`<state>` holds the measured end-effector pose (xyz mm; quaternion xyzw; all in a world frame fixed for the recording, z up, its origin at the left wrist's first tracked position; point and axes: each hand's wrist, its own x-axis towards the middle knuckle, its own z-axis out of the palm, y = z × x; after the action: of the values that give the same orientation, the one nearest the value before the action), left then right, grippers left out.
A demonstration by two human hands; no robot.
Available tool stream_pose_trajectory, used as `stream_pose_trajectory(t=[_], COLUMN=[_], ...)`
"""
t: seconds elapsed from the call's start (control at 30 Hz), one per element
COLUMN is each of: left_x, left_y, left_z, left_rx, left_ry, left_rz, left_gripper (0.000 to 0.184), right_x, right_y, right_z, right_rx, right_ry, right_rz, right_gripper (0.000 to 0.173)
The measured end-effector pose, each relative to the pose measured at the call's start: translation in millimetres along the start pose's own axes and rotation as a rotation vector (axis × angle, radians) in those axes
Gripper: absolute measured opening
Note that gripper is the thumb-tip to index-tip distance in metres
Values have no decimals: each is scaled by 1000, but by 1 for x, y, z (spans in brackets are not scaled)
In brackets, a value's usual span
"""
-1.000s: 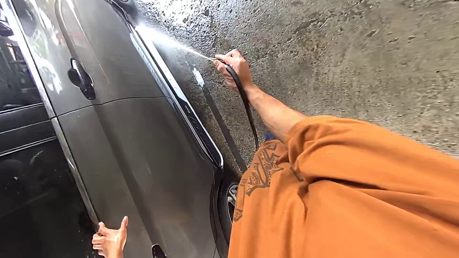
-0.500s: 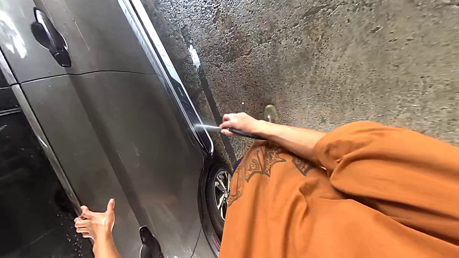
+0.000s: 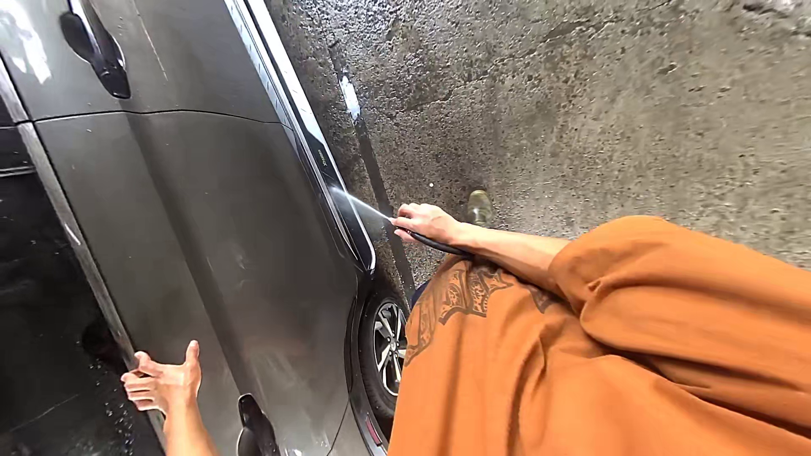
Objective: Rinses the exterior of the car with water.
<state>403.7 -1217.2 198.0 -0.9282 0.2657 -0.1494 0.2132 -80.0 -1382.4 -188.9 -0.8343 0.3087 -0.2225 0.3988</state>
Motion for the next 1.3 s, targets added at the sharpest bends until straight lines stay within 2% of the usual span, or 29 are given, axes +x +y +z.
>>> stream_pose_trajectory(t=[0.17, 0.43, 0.77, 1.3], left_x=[1, 0, -1, -1], left_y=[0, 5, 6, -2], left_z=[5, 2, 4, 10], left_rx=[7, 11, -16, -20], left_ry=[19, 25, 64, 67], left_rz=[-6, -24, -23, -17], left_gripper=[108, 106, 106, 105], right_x=[20, 55, 104, 119], right_y=[8, 18, 19, 28], right_z=[-17, -43, -99, -144], right_rx=[-13, -32, 29, 111], right_ry=[165, 335, 537, 802], right_rz=[38, 144, 251, 290], right_gripper=[38, 39, 37, 38])
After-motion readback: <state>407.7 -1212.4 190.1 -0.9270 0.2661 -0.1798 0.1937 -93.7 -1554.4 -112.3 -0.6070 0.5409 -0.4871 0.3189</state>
